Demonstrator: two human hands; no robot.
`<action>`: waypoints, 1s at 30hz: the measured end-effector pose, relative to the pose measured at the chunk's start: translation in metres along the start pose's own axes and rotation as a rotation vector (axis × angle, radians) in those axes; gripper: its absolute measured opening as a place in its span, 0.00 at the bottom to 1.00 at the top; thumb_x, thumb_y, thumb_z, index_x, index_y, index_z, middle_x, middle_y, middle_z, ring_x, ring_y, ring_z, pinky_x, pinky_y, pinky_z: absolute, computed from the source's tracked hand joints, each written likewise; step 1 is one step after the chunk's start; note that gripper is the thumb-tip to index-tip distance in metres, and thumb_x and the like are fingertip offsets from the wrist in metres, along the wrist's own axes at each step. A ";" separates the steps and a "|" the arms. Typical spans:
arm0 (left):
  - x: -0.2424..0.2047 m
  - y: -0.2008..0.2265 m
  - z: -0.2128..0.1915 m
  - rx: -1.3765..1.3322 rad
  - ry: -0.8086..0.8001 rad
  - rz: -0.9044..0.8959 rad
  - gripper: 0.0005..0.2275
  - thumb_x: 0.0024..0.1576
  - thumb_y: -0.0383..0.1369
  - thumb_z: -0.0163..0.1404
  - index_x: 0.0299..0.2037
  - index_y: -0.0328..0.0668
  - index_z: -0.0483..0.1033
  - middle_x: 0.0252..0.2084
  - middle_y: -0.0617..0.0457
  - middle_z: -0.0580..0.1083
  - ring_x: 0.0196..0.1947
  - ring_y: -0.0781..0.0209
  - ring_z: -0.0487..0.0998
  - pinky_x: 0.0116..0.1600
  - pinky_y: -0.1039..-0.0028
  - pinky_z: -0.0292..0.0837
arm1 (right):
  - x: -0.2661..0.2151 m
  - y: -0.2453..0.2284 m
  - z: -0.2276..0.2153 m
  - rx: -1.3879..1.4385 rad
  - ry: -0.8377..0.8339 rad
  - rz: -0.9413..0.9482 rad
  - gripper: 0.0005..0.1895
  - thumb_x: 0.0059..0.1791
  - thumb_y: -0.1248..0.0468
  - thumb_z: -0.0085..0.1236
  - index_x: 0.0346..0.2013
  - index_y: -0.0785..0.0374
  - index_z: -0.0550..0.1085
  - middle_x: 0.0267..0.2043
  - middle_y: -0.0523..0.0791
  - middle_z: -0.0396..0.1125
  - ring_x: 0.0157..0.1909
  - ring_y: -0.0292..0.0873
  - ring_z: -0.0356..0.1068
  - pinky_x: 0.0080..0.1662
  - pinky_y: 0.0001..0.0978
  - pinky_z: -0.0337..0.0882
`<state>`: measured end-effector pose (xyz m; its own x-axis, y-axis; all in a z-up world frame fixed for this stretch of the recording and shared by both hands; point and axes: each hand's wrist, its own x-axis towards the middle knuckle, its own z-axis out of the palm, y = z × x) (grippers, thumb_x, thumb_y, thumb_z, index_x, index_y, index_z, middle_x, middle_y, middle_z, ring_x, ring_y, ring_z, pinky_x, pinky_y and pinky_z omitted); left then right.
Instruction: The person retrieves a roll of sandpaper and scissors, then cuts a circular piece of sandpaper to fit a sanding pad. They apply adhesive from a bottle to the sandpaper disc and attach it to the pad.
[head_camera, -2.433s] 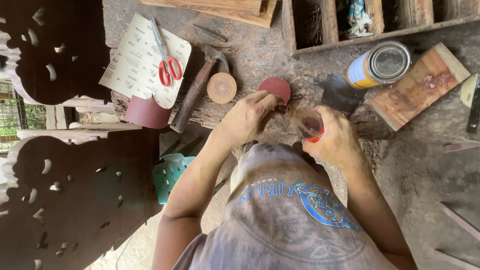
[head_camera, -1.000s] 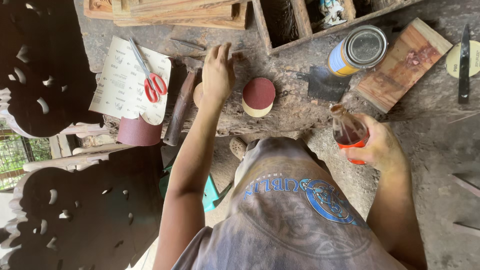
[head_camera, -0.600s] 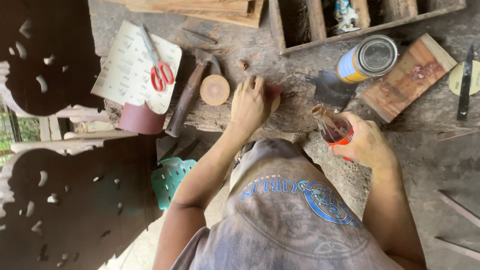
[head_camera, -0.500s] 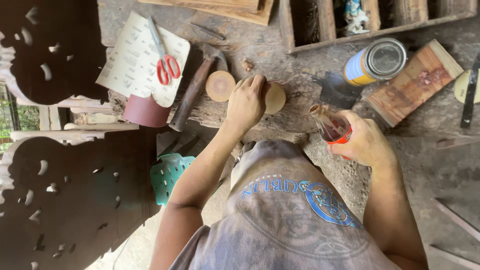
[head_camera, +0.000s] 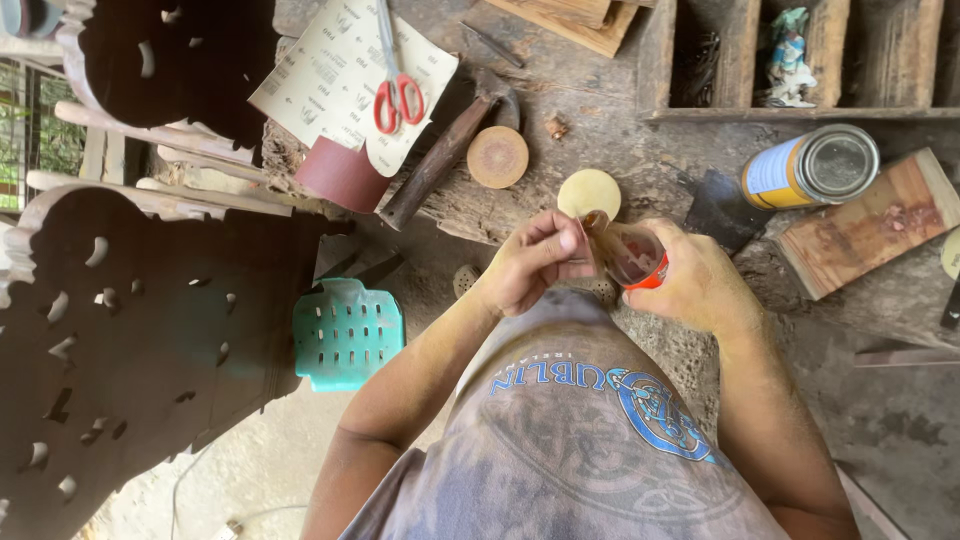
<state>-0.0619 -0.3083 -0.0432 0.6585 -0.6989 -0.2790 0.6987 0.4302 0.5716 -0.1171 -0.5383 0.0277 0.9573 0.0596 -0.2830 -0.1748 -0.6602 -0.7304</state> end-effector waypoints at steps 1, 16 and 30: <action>-0.002 -0.003 -0.005 -0.026 -0.037 0.001 0.08 0.62 0.31 0.59 0.44 0.38 0.73 0.44 0.51 0.73 0.45 0.60 0.77 0.56 0.66 0.76 | 0.001 -0.004 -0.001 -0.035 -0.028 0.027 0.39 0.30 0.62 0.70 0.55 0.66 0.71 0.44 0.56 0.75 0.47 0.55 0.77 0.49 0.43 0.74; -0.015 0.010 -0.017 -0.134 0.109 0.017 0.12 0.61 0.35 0.58 0.46 0.39 0.69 0.45 0.46 0.74 0.49 0.51 0.79 0.53 0.53 0.79 | 0.009 -0.027 0.011 -0.465 0.047 -0.132 0.37 0.34 0.59 0.66 0.56 0.69 0.70 0.46 0.56 0.73 0.49 0.59 0.73 0.52 0.50 0.72; -0.018 0.009 -0.042 -0.226 -0.006 0.111 0.21 0.65 0.34 0.53 0.62 0.25 0.69 0.62 0.40 0.73 0.60 0.54 0.75 0.67 0.62 0.70 | 0.003 -0.048 -0.010 -0.633 0.051 -0.273 0.32 0.37 0.63 0.62 0.57 0.65 0.74 0.47 0.52 0.73 0.48 0.57 0.71 0.51 0.49 0.70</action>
<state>-0.0555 -0.2682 -0.0651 0.7334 -0.6436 -0.2189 0.6675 0.6207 0.4113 -0.1037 -0.5140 0.0684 0.9601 0.2613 -0.0996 0.2277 -0.9373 -0.2638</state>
